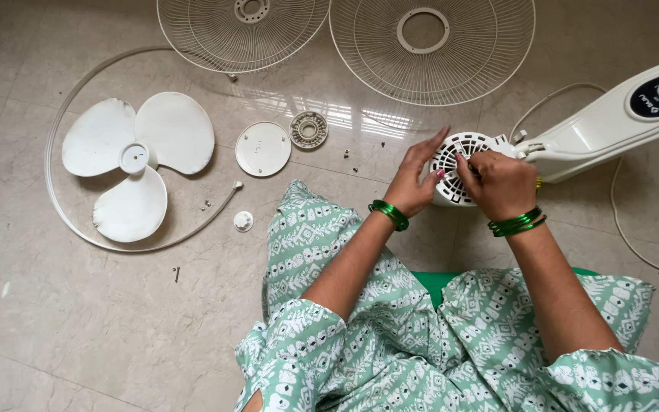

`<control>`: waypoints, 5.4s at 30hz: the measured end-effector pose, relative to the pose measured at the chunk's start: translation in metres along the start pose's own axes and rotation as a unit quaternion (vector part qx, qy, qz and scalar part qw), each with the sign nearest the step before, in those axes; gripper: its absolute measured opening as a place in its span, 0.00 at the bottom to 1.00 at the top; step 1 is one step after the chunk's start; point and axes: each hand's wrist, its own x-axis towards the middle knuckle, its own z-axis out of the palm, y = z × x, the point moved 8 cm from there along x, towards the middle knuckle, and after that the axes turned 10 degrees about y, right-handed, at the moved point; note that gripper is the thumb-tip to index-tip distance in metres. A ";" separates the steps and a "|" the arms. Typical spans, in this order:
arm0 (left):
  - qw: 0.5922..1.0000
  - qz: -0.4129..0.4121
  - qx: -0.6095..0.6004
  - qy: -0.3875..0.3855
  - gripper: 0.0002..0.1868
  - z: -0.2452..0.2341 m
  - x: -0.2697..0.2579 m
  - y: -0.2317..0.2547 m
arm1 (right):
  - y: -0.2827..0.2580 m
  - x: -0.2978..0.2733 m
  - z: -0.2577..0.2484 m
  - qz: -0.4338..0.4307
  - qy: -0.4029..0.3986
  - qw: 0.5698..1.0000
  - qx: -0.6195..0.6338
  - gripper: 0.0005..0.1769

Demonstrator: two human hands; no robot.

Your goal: The person sits on the floor and assembles the central hub of a white electric fan. They use a yellow-handled screwdriver to tighten screws into the hub while holding it steady with their other hand. Disassembled fan parts, including blades and cages, are visible on the floor.

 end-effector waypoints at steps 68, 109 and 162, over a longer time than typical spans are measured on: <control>0.927 -0.125 -0.352 -0.044 0.23 0.047 -0.120 0.007 | -0.039 -0.107 -0.104 0.079 0.026 0.995 0.054 0.17; 0.990 -0.106 0.010 -0.089 0.20 0.045 -0.071 0.046 | -0.068 -0.097 -0.116 0.112 0.042 0.989 0.091 0.16; 0.973 0.186 0.111 0.078 0.15 -0.044 -0.056 0.109 | 0.003 -0.061 -0.102 0.234 0.010 0.964 0.129 0.10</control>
